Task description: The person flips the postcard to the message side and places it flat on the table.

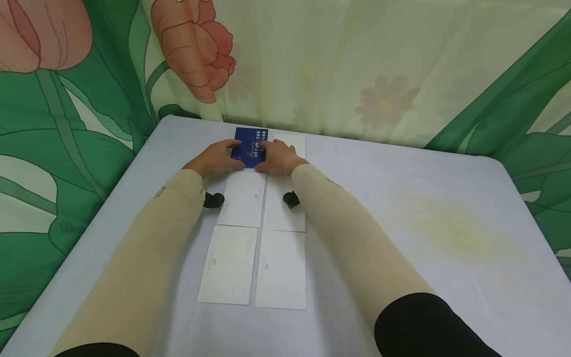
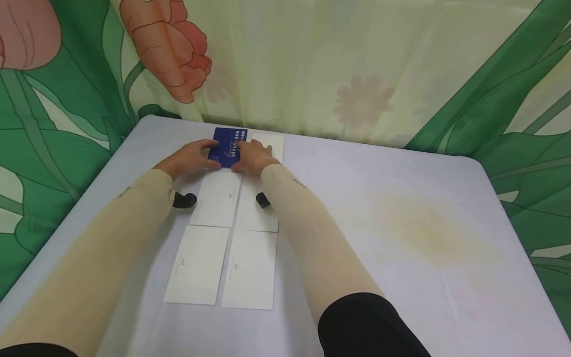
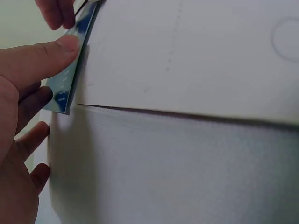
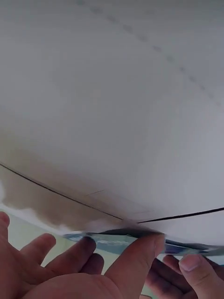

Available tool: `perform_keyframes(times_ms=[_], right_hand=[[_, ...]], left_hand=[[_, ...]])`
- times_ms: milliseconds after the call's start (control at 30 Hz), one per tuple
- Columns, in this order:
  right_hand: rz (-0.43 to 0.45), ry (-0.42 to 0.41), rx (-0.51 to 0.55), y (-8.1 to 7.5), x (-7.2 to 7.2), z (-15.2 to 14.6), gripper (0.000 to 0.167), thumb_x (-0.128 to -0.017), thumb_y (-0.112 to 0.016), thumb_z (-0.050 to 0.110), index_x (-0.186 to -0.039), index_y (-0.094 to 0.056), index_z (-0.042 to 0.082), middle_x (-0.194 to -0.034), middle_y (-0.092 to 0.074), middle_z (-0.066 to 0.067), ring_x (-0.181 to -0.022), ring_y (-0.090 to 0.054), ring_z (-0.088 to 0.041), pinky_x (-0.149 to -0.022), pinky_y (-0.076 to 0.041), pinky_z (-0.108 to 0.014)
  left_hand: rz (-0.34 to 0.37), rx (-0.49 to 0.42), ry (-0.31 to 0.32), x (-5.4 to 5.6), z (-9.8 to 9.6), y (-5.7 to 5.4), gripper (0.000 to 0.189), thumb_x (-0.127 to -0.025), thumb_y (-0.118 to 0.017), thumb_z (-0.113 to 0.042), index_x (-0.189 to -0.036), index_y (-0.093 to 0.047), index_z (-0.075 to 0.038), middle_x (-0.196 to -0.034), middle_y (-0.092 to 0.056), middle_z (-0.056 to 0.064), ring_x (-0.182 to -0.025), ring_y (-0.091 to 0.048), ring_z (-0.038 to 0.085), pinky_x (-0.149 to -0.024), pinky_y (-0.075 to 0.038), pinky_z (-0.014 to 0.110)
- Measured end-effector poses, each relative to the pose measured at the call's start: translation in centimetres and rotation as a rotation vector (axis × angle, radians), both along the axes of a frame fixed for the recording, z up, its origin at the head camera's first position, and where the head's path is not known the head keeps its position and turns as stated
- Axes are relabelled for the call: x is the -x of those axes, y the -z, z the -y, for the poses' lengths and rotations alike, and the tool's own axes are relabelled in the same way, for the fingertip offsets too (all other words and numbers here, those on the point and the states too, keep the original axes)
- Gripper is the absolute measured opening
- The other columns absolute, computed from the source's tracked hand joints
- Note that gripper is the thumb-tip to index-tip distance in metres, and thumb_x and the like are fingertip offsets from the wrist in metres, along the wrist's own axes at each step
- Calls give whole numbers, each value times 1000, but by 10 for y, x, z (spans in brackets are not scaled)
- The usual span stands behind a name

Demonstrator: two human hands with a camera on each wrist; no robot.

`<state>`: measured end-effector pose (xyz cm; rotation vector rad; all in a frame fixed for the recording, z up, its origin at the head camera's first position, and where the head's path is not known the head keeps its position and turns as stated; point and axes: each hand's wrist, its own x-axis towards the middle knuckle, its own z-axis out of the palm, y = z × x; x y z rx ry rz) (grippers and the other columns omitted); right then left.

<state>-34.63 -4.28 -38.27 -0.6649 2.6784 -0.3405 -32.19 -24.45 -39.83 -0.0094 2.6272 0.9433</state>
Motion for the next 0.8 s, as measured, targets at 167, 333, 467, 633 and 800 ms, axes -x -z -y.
perform_keyframes(times_ms=[167,333,467,633,800], right_hand=[[15,4,15,0,-1,-1,76,-94,-68,44,-157,-34,17,-157,-39,-11,-145,-31,-28,-115,-16,-61],[16,0,39,-2,0,-2,71,-96,-64,45,-155,-37,15,-154,-43,-9,-143,-36,-28,-115,-13,-64],[13,-2,57,-2,0,-1,64,-99,-55,46,-153,-41,14,-151,-48,-8,-142,-38,-28,-114,-10,-67],[18,-1,71,-1,-2,0,64,-99,-50,48,-152,-42,13,-148,-50,-8,-140,-40,-28,-113,-10,-69],[-9,22,98,0,-2,0,55,-97,-55,32,-148,-46,14,-144,-55,-6,-134,-47,-27,-113,-20,-61]], left_hand=[[25,30,10,-2,-4,-3,84,-91,-75,-32,-159,-28,-13,-164,-23,13,-150,-17,33,-119,-16,51],[35,34,18,-2,-8,-7,85,-91,-74,-33,-159,-27,-11,-163,-22,15,-150,-18,34,-119,-16,52],[8,40,35,-1,-7,-5,79,-93,-69,-30,-158,-29,-8,-162,-25,16,-148,-21,35,-119,-18,51],[-51,27,17,-2,-4,0,66,-94,-56,-28,-154,-36,-7,-159,-32,17,-147,-25,34,-118,-20,49],[-98,26,-10,-5,-3,1,61,-95,-50,-30,-150,-43,-6,-155,-38,17,-145,-29,34,-118,-23,48]])
